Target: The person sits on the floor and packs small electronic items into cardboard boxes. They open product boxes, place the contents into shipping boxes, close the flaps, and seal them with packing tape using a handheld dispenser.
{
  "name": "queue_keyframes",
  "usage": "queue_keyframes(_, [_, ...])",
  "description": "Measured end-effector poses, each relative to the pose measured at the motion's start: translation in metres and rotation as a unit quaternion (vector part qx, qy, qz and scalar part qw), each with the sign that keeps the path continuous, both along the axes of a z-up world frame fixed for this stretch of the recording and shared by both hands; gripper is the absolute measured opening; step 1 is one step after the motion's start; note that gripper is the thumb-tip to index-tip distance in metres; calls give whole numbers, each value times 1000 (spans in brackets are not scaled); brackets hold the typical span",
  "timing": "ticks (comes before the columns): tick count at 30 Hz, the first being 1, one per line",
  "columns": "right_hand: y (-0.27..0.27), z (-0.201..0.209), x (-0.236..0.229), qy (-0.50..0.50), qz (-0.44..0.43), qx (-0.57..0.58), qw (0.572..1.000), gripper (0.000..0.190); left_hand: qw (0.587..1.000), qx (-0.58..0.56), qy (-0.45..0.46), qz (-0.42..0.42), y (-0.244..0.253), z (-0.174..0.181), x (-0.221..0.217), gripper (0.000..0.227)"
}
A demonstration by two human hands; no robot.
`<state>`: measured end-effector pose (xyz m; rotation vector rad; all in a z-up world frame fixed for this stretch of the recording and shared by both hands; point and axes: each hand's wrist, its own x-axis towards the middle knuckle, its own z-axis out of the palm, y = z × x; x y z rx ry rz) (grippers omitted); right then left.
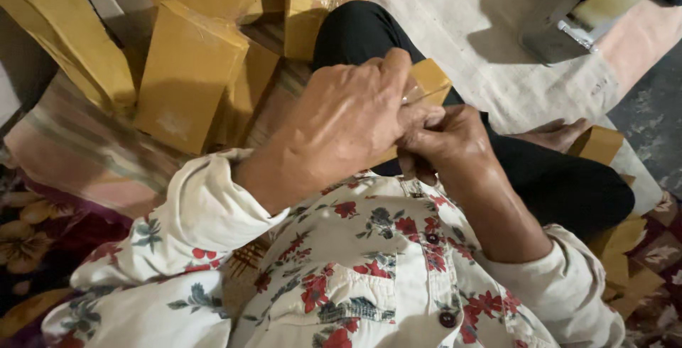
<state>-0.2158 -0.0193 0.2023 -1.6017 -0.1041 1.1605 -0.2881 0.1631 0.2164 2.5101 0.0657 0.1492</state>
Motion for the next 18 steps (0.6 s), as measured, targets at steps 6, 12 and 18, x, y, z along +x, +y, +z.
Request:
queue_keyframes(6, [-26, -60, -10, -91, 122, -228, 962, 33, 995, -50, 81, 27, 31, 1, -17, 61])
queue_keyframes(12, [-94, -94, -10, -115, -126, -119, 978, 44, 974, -157, 119, 108, 58, -47, -20, 94])
queue_keyframes(18, [-77, -101, 50, -124, -366, 223, 895, 46, 927, -354, -68, 102, 14, -103, 67, 68])
